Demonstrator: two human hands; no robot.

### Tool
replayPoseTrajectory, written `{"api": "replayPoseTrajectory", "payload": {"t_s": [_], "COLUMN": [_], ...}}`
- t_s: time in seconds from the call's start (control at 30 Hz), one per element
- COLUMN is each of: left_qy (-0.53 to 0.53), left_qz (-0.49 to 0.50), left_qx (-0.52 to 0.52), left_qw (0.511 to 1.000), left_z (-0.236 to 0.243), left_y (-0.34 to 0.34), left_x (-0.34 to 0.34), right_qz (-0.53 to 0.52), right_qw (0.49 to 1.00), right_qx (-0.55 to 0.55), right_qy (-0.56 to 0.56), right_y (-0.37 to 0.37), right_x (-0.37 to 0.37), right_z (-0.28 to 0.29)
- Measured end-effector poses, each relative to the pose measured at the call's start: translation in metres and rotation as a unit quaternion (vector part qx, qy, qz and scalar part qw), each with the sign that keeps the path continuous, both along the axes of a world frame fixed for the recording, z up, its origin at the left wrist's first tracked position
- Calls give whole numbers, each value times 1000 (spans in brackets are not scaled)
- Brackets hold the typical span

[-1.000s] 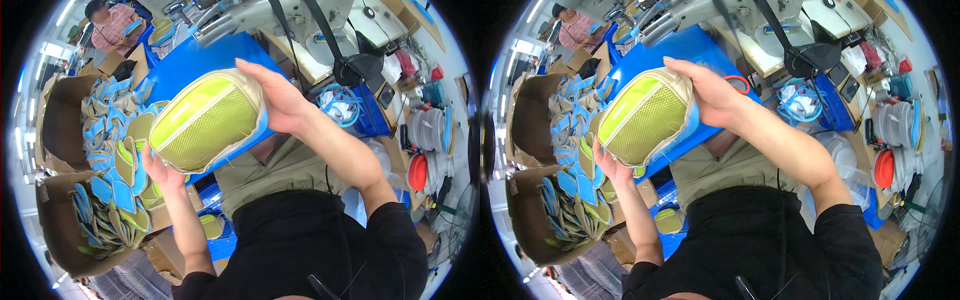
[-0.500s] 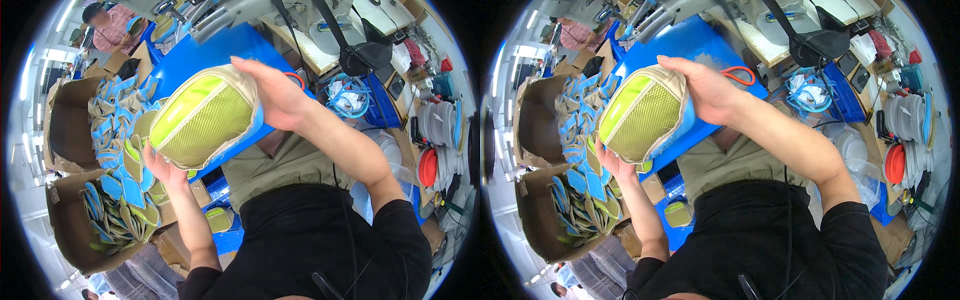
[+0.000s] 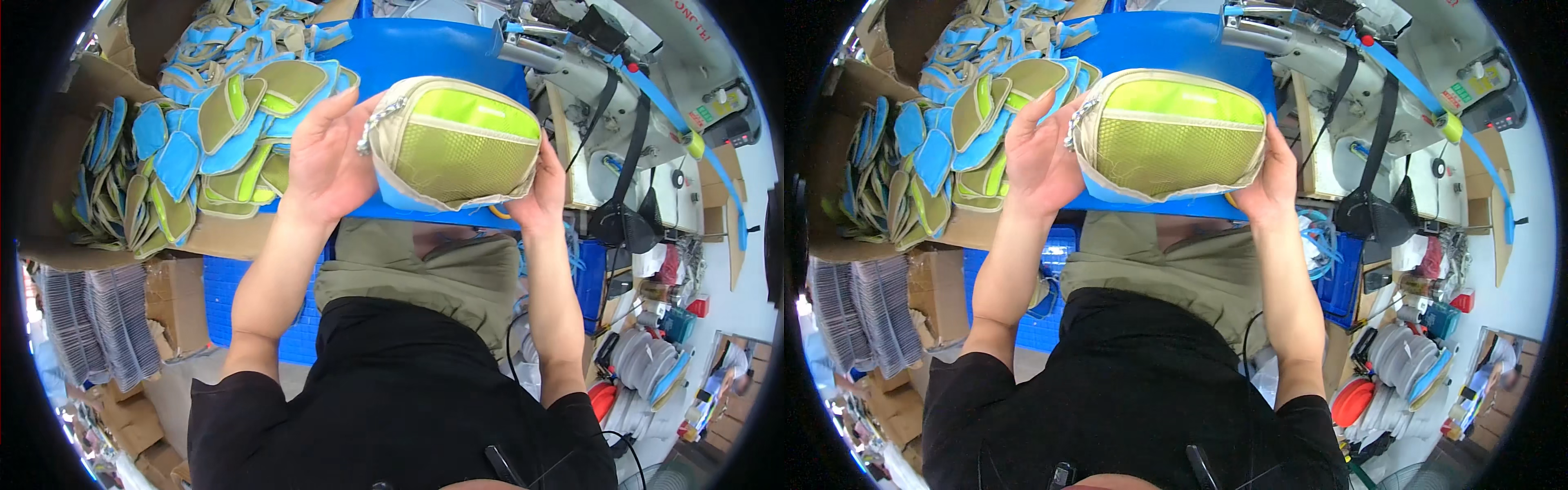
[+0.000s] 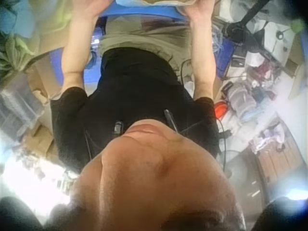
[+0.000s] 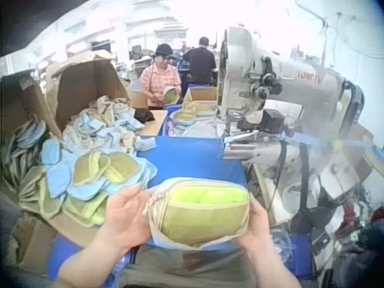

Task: The person operates a sewing machine to stitch a blue fabric strip onto a beige pouch. They then use scissors to trim excess threads and fabric from the pouch edges. The person repeatedly inspects the pouch, turning it over and checking the seams and interior before placing it aside.

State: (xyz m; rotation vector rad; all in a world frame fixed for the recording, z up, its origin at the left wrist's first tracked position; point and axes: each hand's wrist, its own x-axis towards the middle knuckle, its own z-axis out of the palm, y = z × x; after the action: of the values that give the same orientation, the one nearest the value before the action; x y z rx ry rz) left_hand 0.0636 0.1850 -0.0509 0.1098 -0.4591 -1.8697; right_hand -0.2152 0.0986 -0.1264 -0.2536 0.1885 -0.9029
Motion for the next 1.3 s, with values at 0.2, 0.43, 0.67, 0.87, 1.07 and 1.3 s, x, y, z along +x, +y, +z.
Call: {"api": "replayPoseTrajectory", "payload": {"t_s": [0.2, 0.43, 0.67, 0.87, 1.07, 1.3], "left_qy": [-25, -86, -257, -636, -696, -723], "left_qz": [12, 31, 85, 230, 508, 491], "left_qx": [-10, -4, 14, -58, -130, -28], "left_qw": [1000, 996, 963, 735, 491, 485], "left_z": [3, 5, -34, -27, -49, -61], "left_y": [1, -4, 4, 8, 19, -13], "left_x": [-8, -4, 24, 37, 38, 54], "right_qz": [-23, -28, 19, -53, -314, -181], "right_qw": [998, 998, 989, 874, 582, 776], "right_qx": [30, 17, -95, -294, -429, -343], "right_qy": [44, 60, 110, 382, 615, 496], "right_y": [1, -7, 11, 11, 0, 26], "right_x": [2, -2, -20, 3, 38, 38], "right_z": [6, -2, -30, 3, 2, 8]}}
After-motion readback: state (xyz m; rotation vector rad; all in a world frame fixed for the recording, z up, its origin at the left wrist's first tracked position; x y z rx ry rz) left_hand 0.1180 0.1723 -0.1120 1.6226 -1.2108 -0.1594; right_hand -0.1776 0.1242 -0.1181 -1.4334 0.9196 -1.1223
